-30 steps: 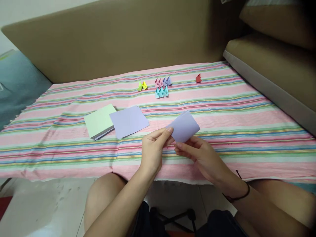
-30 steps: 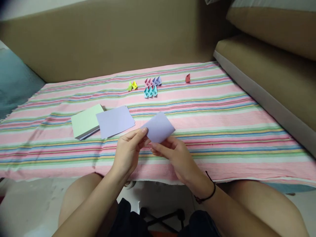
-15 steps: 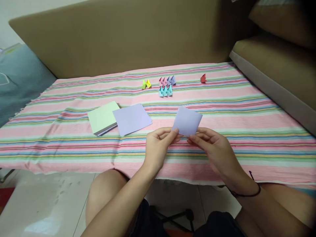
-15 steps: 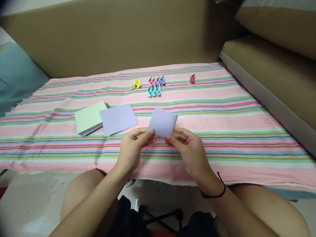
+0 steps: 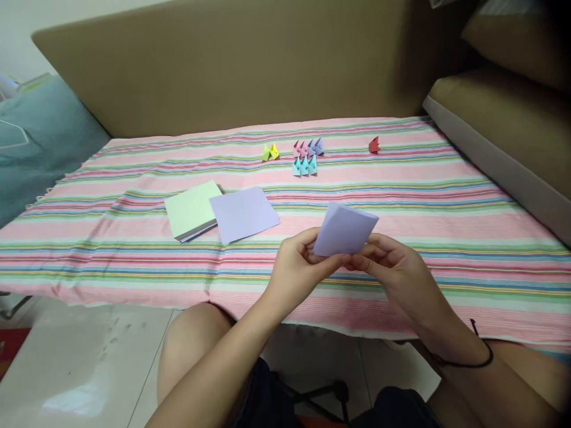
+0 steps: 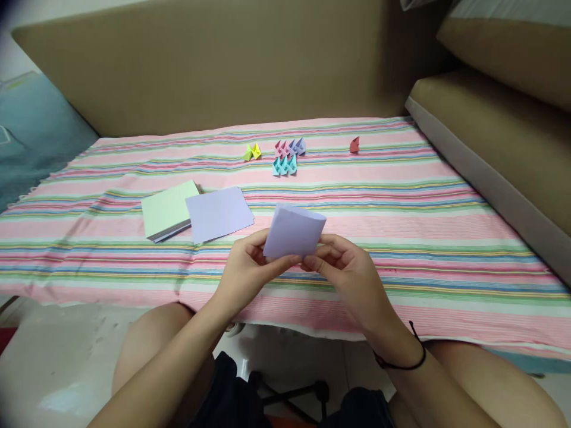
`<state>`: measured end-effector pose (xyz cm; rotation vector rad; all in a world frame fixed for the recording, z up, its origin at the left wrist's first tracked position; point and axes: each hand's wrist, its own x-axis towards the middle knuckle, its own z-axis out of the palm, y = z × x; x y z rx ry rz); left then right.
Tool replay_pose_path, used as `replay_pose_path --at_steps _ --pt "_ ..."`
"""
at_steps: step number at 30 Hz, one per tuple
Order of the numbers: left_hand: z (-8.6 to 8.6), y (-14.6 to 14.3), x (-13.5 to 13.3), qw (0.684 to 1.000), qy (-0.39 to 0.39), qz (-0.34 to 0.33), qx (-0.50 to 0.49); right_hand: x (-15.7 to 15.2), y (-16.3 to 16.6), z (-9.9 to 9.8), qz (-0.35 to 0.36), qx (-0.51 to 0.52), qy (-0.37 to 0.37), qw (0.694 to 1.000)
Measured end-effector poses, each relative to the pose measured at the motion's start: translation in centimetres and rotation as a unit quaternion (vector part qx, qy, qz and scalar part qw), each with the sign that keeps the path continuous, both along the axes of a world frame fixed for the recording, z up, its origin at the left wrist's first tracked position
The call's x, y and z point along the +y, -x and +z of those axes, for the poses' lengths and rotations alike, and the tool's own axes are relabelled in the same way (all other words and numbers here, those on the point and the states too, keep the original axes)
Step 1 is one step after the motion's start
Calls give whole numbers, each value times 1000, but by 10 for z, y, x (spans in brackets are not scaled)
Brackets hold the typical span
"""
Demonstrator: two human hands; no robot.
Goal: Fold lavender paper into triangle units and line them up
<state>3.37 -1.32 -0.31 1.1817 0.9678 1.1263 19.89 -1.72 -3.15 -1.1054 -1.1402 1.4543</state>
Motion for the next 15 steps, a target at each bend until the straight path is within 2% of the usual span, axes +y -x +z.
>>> replay_pose_path --at_steps 7,12,15 --pt "-1 -6 -4 997 41 52 -30 -3 8 0 -27 45 34 998" --pt "-5 -6 -2 991 80 105 15 -6 15 -1 -61 28 40 997" --pt "-7 -5 -1 991 86 103 10 -7 16 -3 -65 21 39 997"
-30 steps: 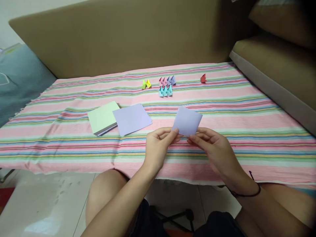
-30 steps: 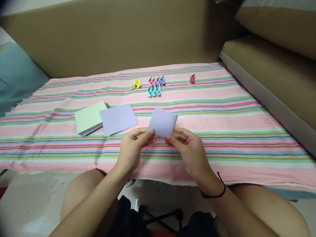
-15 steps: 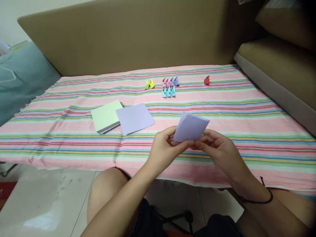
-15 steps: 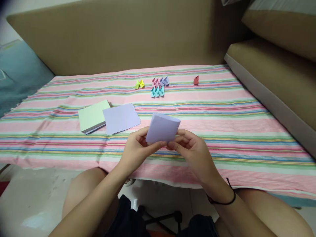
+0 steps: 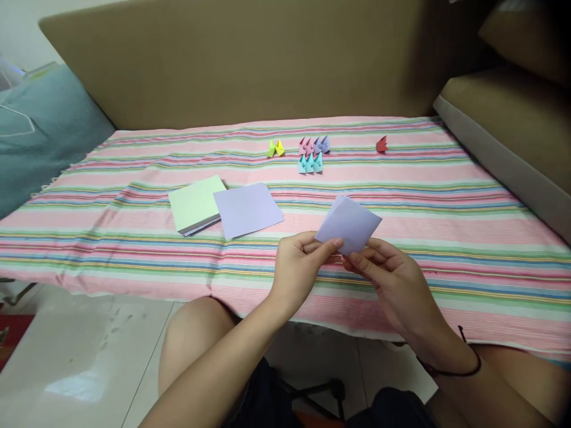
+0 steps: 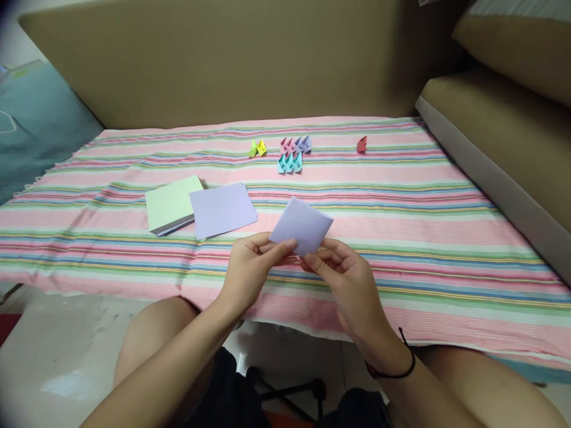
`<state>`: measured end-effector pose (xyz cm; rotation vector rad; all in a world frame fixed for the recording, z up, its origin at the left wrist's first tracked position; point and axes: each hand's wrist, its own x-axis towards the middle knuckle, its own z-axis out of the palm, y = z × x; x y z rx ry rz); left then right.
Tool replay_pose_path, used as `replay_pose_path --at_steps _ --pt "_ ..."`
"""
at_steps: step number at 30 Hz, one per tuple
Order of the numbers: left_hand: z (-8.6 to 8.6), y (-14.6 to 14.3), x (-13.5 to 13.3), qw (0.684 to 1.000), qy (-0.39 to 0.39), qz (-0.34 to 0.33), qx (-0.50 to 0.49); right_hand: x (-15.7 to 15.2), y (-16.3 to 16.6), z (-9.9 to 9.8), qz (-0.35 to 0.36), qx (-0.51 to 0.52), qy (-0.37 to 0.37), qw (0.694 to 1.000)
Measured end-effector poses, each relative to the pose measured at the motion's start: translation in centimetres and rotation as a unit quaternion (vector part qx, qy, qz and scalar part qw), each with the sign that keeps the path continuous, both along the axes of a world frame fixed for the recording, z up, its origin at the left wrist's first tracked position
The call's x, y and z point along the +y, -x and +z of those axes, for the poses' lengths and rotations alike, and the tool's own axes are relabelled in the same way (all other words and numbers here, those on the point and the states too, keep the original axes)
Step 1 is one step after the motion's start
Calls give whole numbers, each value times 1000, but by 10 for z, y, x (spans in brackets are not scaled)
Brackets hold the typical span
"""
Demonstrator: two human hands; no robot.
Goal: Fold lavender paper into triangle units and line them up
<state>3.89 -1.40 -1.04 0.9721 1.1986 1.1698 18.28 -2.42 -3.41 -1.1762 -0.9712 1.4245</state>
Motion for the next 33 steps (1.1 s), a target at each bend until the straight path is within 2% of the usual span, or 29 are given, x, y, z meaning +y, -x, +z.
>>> replay_pose_path --at_steps 4,10,23,29,33 --pt "1 5 3 999 -22 -32 -37 2 -4 0 5 -29 -26 999" --pt "5 16 9 994 -57 -93 -26 0 -8 3 24 -125 -89 988" --pt "17 19 5 994 -102 -27 13 -2 -6 -1 54 -123 -92 987" --pt "13 21 8 994 -99 -25 47 0 -5 2 99 -122 -66 985" --pt "9 20 9 994 -75 -48 62 4 -5 5 119 -107 -50 986"
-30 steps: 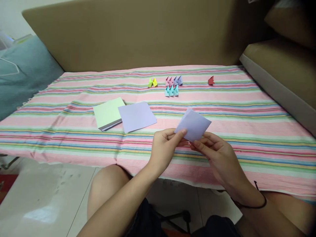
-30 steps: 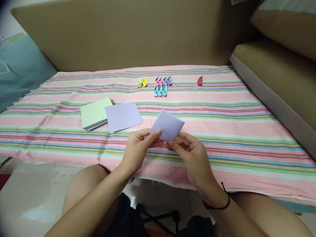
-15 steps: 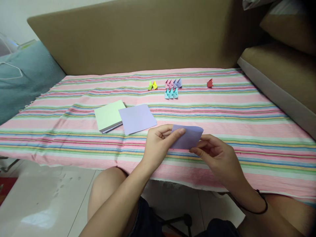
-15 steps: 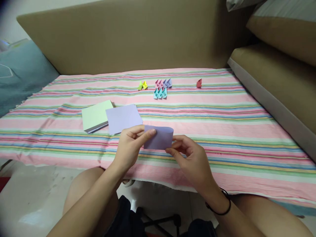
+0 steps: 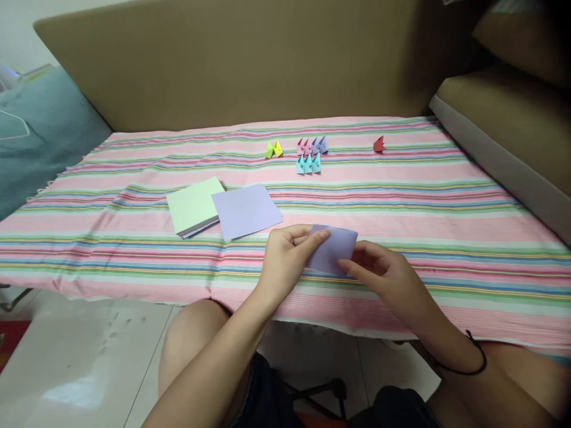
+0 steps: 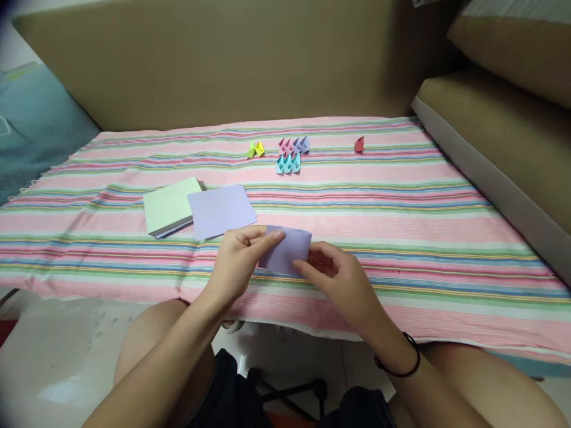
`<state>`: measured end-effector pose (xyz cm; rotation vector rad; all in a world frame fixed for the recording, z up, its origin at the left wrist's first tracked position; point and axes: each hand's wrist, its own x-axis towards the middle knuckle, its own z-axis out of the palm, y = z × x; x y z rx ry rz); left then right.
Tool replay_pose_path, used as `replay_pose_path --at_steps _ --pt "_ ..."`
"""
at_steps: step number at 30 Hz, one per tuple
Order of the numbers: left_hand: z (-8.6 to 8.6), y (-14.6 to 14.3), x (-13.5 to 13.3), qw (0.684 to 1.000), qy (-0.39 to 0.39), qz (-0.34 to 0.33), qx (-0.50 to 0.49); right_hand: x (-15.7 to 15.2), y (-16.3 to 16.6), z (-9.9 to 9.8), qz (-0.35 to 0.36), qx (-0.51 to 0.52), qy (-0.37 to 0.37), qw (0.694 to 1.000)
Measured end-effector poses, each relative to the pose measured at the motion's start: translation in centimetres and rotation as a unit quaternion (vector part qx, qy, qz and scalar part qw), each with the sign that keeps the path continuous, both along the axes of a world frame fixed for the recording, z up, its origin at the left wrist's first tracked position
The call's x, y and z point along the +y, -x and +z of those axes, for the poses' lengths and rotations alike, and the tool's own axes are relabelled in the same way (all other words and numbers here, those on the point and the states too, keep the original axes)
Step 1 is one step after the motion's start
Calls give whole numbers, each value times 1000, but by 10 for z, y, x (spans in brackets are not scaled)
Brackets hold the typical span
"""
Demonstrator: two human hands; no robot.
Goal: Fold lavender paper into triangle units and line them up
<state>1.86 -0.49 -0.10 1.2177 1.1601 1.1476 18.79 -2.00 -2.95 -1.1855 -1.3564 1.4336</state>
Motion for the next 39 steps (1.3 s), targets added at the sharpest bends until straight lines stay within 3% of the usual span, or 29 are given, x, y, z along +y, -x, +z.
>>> replay_pose_path --at_steps 10,16,33,39 --pt "-8 -2 2 997 64 -46 -2 6 -8 0 -59 74 58 994" --pt "-10 -2 5 993 100 -54 -24 7 -11 1 -71 45 36 996" --pt "-14 -3 5 991 115 -58 -43 7 -13 3 -76 61 12 995" --pt "-15 -4 5 992 88 -78 -46 6 -14 3 -99 27 -10 995"
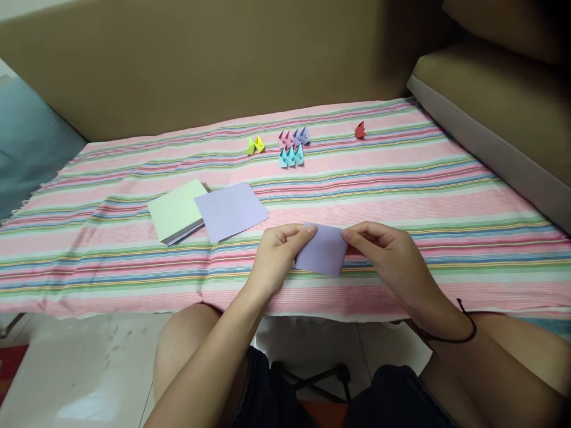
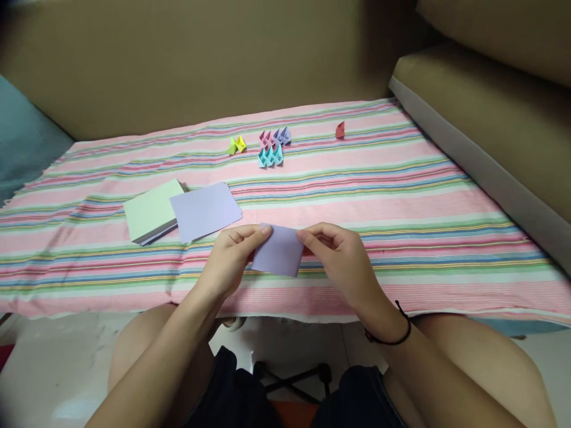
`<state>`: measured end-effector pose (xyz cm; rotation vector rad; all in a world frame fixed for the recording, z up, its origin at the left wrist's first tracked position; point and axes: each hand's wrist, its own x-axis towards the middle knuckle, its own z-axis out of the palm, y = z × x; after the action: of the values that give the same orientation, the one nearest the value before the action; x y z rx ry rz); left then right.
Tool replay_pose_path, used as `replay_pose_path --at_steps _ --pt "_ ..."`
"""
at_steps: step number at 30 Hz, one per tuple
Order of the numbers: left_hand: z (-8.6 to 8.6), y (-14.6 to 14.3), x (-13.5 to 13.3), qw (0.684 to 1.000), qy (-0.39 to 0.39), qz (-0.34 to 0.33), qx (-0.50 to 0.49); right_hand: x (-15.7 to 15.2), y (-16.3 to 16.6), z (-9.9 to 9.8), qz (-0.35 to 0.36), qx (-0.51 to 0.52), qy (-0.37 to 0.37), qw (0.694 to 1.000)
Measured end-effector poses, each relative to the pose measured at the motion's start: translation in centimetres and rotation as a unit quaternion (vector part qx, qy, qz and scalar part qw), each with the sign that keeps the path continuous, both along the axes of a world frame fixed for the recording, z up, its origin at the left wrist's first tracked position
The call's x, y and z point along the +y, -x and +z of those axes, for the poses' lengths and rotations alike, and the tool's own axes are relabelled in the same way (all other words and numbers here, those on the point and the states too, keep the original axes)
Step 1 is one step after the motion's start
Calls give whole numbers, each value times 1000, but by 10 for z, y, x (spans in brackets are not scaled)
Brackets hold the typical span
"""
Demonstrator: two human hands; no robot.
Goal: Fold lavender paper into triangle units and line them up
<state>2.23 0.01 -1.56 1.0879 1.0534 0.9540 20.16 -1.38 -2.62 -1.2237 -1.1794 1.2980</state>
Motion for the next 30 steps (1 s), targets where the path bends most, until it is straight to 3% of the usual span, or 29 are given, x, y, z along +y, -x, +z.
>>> replay_pose_path --at_steps 6,12,18,23,30 --pt "6 -1 -3 997 -56 -3 49 -1 0 -1 -6 -10 -20 1000" --pt "10 -2 -4 991 -110 21 80 1 3 -4 34 61 31 997" --pt "8 -2 -2 994 -95 25 46 0 5 -6 2 32 17 999" --pt "6 -2 -1 994 -86 49 51 0 4 -3 85 0 41 996" --pt "5 -2 0 994 -69 79 43 1 5 -4 81 -54 9 995"
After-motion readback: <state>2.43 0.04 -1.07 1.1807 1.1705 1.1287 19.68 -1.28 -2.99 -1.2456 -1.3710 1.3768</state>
